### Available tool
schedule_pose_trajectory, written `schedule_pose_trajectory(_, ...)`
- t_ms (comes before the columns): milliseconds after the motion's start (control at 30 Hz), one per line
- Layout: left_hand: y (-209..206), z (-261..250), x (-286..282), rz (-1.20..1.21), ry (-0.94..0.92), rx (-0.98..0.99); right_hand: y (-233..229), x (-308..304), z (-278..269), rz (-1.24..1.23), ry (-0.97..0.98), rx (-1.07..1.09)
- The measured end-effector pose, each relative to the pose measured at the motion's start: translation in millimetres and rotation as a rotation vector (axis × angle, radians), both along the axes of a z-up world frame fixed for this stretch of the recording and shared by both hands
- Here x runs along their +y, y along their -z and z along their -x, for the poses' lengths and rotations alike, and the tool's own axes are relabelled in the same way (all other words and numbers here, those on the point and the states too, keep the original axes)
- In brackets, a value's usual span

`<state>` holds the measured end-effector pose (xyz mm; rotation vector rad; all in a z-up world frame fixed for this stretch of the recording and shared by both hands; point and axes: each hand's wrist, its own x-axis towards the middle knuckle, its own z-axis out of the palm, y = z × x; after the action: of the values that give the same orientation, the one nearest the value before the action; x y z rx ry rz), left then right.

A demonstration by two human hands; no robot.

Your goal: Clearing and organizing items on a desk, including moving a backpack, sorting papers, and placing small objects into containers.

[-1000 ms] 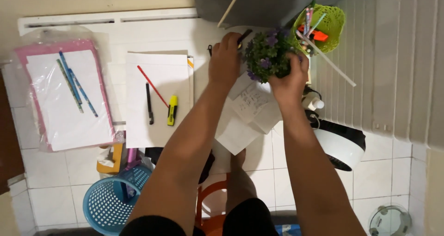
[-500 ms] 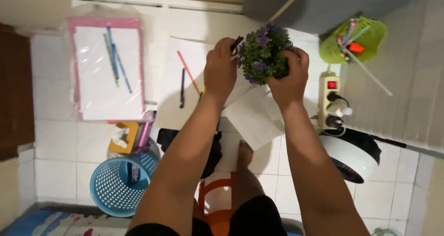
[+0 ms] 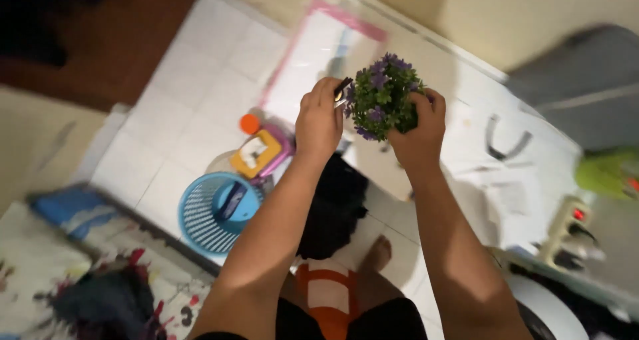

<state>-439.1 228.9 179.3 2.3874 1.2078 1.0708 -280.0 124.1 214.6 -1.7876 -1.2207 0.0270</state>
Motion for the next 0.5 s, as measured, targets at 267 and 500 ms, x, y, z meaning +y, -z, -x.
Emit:
schedule_pose_trajectory(267, 32.4, 231.8, 24.6, -0.018, -0.36, 0.066, 21.9, 76.7, 202.7, 0.049, -0.356, 0.037)
schedule_pose_trajectory(500, 61.7, 369.9, -2.1, 0.094, -0.49, 0.086, 73.3, 93.9, 324.2, 0.173, -0.578, 0.064)
